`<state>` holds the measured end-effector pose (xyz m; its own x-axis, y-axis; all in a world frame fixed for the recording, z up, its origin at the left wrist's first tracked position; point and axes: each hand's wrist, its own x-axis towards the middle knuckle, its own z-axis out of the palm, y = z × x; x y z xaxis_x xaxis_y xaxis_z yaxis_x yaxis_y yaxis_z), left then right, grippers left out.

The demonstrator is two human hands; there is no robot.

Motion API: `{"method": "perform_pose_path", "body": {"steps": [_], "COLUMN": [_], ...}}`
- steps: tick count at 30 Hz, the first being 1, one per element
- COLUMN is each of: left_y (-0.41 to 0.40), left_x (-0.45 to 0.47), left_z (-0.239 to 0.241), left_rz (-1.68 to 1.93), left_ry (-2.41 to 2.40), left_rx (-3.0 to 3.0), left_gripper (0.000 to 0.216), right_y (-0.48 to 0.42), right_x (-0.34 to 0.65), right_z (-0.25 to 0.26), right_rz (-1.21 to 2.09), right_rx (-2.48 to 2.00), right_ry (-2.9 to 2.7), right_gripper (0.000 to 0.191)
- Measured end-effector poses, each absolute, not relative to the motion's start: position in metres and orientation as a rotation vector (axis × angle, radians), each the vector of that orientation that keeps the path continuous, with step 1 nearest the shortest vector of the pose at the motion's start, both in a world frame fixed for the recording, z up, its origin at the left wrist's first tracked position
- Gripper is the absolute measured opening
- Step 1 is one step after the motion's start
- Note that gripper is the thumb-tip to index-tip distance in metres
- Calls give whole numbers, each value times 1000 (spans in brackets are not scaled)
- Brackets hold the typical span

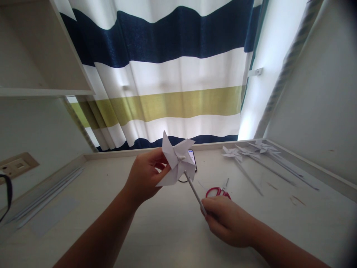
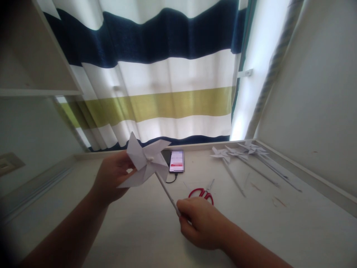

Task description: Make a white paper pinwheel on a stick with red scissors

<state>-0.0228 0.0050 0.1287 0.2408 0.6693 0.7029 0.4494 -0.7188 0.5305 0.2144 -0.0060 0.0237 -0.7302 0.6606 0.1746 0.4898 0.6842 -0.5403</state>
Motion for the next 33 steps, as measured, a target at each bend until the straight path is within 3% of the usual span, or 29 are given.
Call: {"method": "perform_pose_path", "body": {"steps": [16,20,25,33], "left_y": [21,31,52,56], "left_x": [-26,-27,-28,-11], "left_z": [114,111,93,67], "left_rz": [1357,1152,852,623], "left_ry": [1077,1375,1586,1561], "left_rx": [2044,2094,2121,2170], "left_gripper": [30,37,49,46], "right_y": [-2,3,31,74], "right_x": [214,216,242,355], "right_z": [24,29,36,38], "right_rz": [705,681,607,396], "right_rx": [-910,-1014,-1343,-2082], "right_ry": [-2509,-2436,-2298,-2134], "right_gripper": [14,16,12,27]}}
